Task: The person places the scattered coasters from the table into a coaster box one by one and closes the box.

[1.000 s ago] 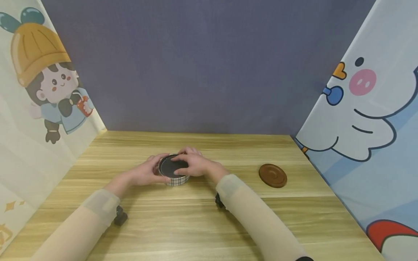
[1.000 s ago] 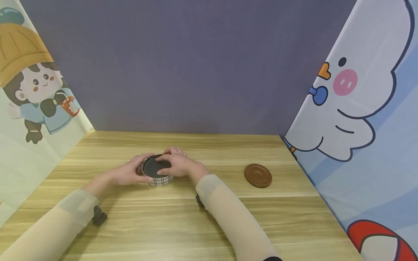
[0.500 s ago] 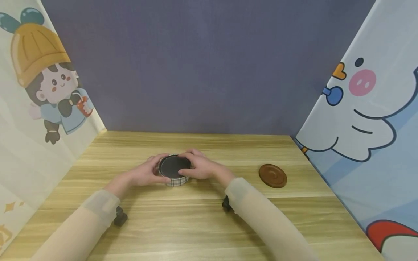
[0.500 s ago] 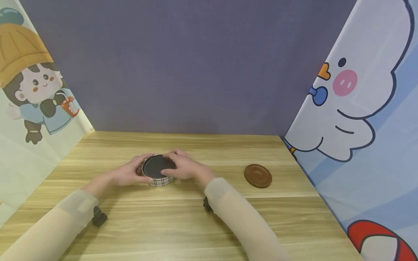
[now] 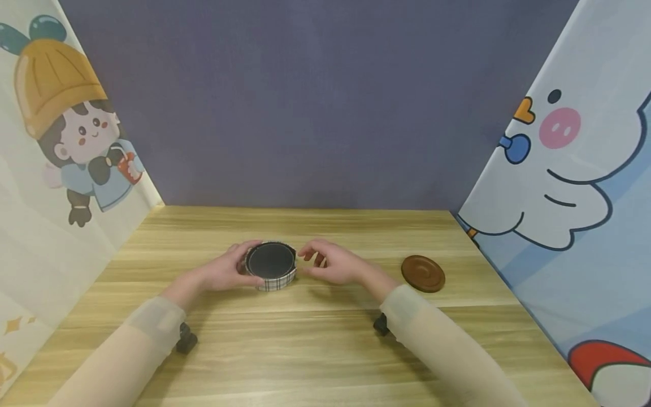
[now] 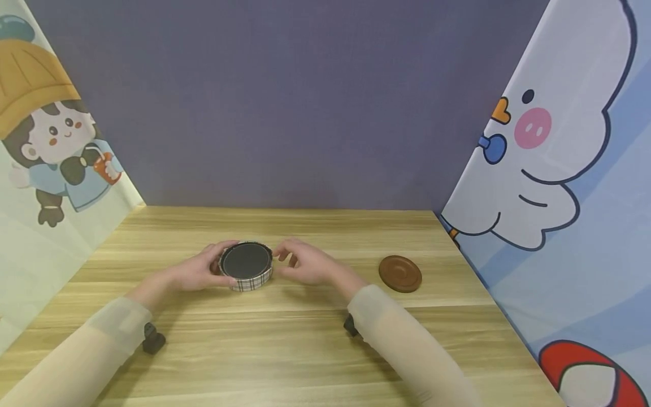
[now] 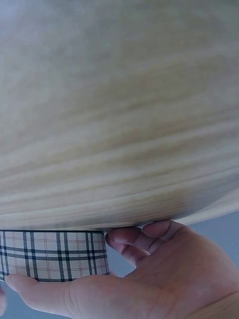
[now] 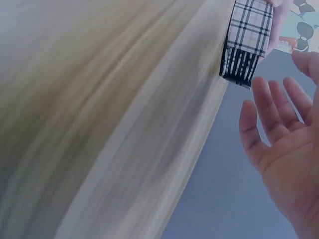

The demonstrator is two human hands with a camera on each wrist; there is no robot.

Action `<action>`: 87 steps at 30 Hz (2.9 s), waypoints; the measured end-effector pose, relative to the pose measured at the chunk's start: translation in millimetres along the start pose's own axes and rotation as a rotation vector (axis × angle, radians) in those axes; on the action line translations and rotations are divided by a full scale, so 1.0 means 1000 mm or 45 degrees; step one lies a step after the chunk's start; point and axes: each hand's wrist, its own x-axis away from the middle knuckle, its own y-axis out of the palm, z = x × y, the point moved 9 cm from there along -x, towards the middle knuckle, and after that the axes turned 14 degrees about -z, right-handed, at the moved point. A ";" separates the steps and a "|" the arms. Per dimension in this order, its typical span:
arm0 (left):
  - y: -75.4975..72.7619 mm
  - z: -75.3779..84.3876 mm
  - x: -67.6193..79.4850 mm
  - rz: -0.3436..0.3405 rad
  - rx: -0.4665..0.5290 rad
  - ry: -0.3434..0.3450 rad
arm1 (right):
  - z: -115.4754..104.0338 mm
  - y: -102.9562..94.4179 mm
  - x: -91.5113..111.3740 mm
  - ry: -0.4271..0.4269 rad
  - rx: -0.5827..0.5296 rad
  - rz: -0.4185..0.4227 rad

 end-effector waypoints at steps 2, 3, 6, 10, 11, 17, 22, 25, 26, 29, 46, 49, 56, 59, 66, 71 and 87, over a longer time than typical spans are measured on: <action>0.001 -0.001 0.000 -0.002 -0.007 -0.002 | 0.002 -0.001 0.007 -0.009 -0.003 0.002; 0.001 -0.001 0.000 -0.003 -0.009 -0.002 | 0.004 -0.002 0.011 -0.010 -0.004 0.001; 0.001 0.000 0.001 -0.004 -0.011 -0.002 | 0.010 -0.003 0.023 -0.008 0.000 -0.004; 0.001 0.001 0.001 -0.005 0.000 -0.001 | 0.020 -0.006 0.041 0.030 -0.014 -0.013; 0.001 0.001 0.001 -0.007 0.004 -0.003 | 0.023 -0.007 0.046 0.042 -0.013 -0.011; 0.001 0.001 0.001 -0.012 0.004 -0.001 | 0.036 -0.017 0.072 0.099 0.006 0.004; 0.001 -0.001 0.000 -0.004 0.000 -0.010 | 0.050 -0.027 0.095 0.141 0.015 0.026; 0.001 -0.001 -0.001 -0.007 0.005 -0.013 | 0.060 -0.033 0.110 0.177 0.025 0.052; 0.001 0.000 -0.001 -0.009 0.002 -0.009 | 0.063 -0.036 0.114 0.187 0.031 0.065; 0.001 0.000 0.000 -0.012 0.015 -0.008 | 0.074 -0.042 0.127 0.208 0.074 0.112; 0.001 0.001 0.001 -0.010 0.030 -0.003 | 0.119 -0.057 0.180 0.247 0.241 0.211; 0.001 0.001 0.002 -0.010 0.033 -0.002 | 0.126 -0.059 0.188 0.267 0.261 0.221; 0.000 0.002 0.002 -0.009 0.033 -0.005 | 0.153 -0.061 0.206 0.407 0.250 0.207; 0.001 0.002 0.002 -0.007 0.030 -0.005 | 0.161 -0.062 0.211 0.473 0.252 0.203; 0.001 0.001 0.002 -0.013 0.038 -0.003 | 0.176 -0.064 0.217 0.576 0.228 0.173; 0.001 0.000 0.002 -0.005 0.030 0.000 | 0.184 -0.064 0.219 0.624 0.200 0.131; 0.000 -0.001 0.002 0.003 0.026 0.002 | 0.185 -0.060 0.217 0.652 0.190 0.068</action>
